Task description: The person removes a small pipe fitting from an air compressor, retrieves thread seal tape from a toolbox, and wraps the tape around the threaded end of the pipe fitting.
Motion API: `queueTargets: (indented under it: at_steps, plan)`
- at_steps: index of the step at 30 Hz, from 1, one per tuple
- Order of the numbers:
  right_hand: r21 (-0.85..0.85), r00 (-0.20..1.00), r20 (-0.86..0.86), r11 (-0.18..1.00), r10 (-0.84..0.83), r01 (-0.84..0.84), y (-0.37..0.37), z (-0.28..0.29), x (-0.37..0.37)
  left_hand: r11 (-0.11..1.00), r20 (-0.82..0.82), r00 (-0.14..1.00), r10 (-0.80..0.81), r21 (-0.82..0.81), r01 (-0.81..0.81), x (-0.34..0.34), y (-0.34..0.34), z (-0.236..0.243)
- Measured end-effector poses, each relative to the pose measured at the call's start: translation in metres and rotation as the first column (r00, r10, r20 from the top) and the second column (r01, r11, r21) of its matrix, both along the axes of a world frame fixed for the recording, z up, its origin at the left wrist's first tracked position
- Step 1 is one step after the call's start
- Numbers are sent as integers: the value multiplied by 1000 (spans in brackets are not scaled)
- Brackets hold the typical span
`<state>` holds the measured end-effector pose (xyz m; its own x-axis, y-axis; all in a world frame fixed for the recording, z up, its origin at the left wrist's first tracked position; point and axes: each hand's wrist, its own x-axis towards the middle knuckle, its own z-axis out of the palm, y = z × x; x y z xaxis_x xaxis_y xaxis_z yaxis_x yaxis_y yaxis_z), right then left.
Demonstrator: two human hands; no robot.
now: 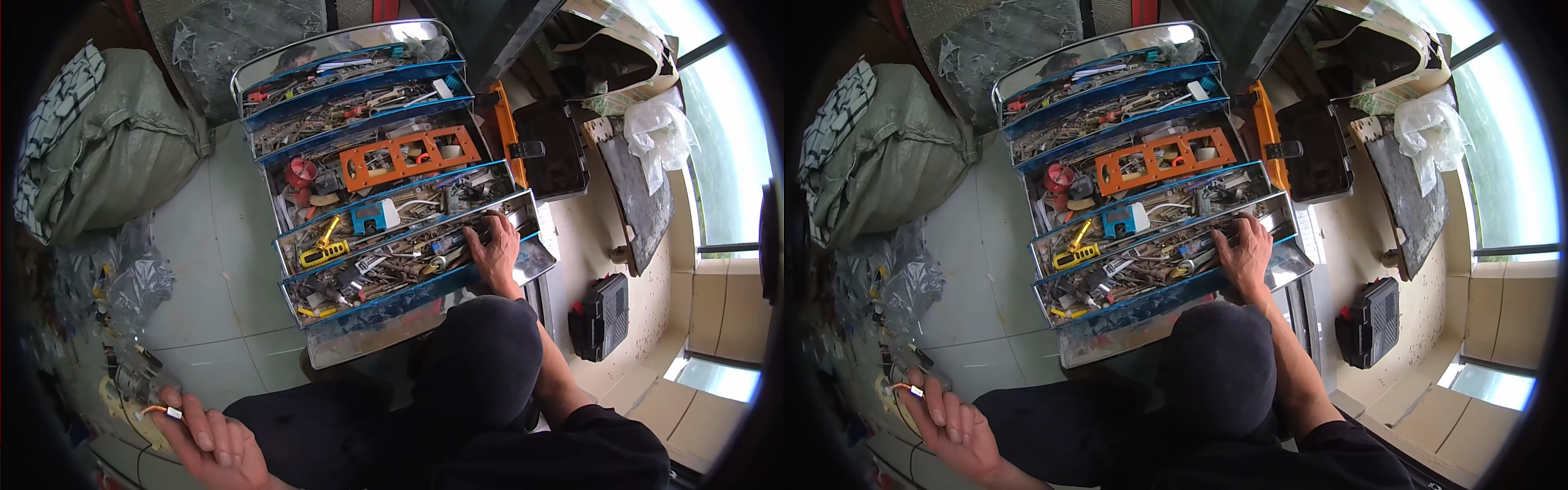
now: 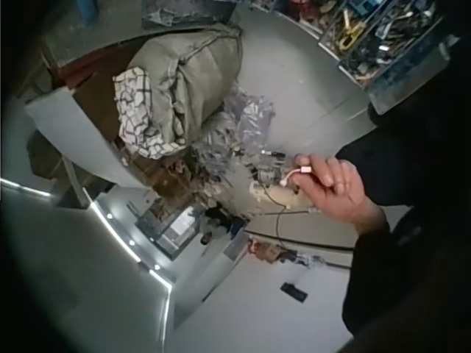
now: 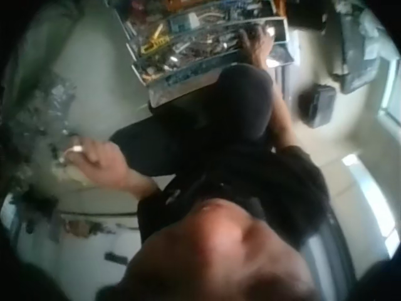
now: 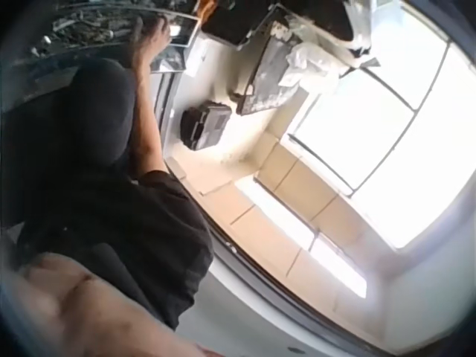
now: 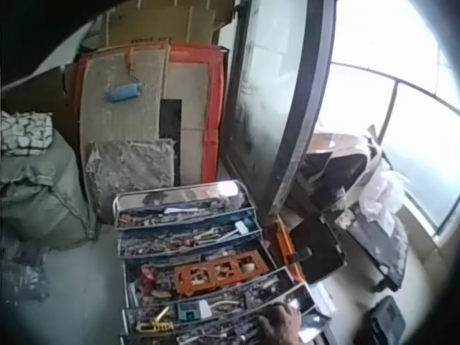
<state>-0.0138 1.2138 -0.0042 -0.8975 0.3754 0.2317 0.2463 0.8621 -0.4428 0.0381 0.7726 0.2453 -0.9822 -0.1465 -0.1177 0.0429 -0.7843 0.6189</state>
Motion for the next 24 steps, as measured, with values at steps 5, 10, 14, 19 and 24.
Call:
queueTargets:
  at_steps: [5,10,14,19,24]
  plan:
    - [31,1000,-25,1000,-2,3,0,-3,0,999,37,998,45,7,-46,0,2,0]
    - [31,999,-41,999,-8,9,-1,-4,0,999,34,999,43,-26,-42,1,3,2]
    - [47,999,-45,999,8,-6,2,-6,1,1000,19,1000,4,-28,-4,1,0,2]
    - [44,1000,-23,999,-7,8,0,-7,1,1000,37,999,25,-20,-24,3,3,4]
    - [29,1000,6,999,-30,30,0,-5,0,998,51,997,50,-36,-48,0,6,5]
